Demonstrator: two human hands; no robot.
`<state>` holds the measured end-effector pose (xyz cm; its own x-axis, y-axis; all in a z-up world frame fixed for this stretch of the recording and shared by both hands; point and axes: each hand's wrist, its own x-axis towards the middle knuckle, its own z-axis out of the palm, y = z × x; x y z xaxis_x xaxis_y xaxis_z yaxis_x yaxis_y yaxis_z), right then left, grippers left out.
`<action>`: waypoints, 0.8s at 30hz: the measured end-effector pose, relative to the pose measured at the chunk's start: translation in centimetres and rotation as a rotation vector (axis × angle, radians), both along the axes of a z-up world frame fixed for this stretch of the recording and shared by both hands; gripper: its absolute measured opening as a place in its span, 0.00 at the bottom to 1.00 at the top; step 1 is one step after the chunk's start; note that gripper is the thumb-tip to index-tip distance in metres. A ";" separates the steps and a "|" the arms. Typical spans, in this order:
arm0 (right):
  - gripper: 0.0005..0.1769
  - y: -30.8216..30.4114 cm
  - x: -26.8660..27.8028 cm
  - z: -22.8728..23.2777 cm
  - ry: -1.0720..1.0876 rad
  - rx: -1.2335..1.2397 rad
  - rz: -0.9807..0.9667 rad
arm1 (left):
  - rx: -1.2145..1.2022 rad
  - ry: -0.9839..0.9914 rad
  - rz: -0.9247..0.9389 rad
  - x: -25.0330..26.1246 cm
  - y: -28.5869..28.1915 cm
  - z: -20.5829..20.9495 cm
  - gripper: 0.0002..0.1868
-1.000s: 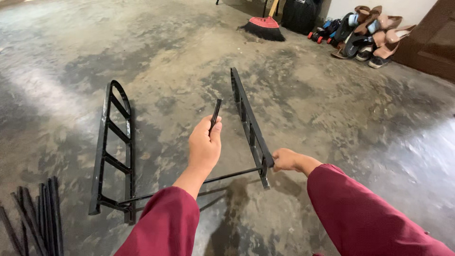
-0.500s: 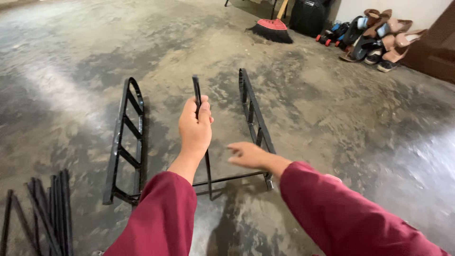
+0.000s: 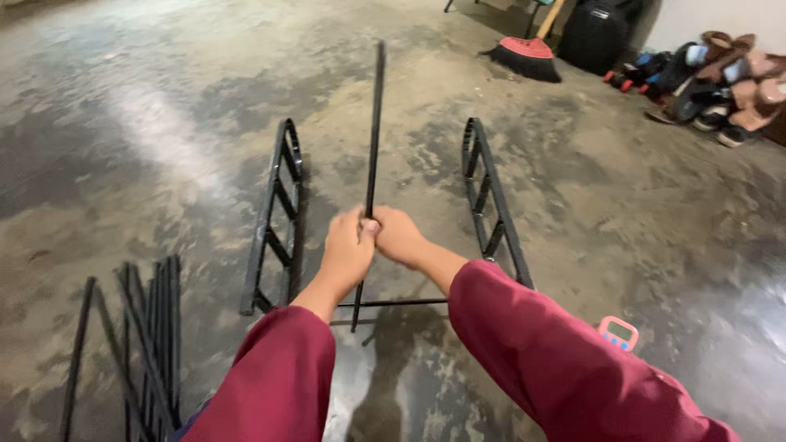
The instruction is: The person assembles a black metal shoe rack by inserting horizontal rods into slots on two vertical side frames. They repeatedly insert and remove rods to test fit, then continue adding rods to build the structure.
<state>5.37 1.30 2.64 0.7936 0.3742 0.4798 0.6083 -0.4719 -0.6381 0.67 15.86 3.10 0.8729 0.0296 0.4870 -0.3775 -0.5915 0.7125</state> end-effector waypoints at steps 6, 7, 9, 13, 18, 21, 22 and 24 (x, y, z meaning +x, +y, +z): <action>0.14 4.3 1.8 4.3 0.610 0.189 0.017 | -0.004 0.472 -0.016 -4.0 7.9 -3.7 0.31; 0.15 5.1 2.1 4.9 0.637 0.258 0.027 | -0.074 0.536 -0.045 -4.9 8.7 -3.7 0.31; 0.15 6.9 2.3 5.8 0.688 0.393 0.046 | 0.139 0.570 0.037 -6.7 10.5 -3.2 0.22; 0.18 10.9 1.9 5.9 0.571 0.336 -0.003 | 0.194 0.496 0.181 -9.3 13.6 -1.5 0.17; 0.35 16.7 -0.9 3.1 0.040 0.018 -0.035 | 0.104 0.407 0.351 -11.6 18.1 -0.3 0.15; 0.42 19.8 -2.9 1.7 -0.060 -0.133 0.030 | 0.019 0.390 0.447 -12.5 21.0 -1.1 0.14; 0.43 20.8 -3.6 1.4 -0.063 -0.175 0.049 | -0.009 0.376 0.481 -12.8 22.2 -1.6 0.14; 0.45 22.7 -5.2 1.1 -0.070 -0.259 0.085 | 0.013 0.373 0.551 -13.0 24.5 -2.7 0.13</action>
<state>0.20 23.97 3.77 0.7221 0.5557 0.4119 0.6913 -0.5591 -0.4577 -12.31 40.32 0.41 0.8419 0.5160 0.1583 0.2532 -0.6366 0.7284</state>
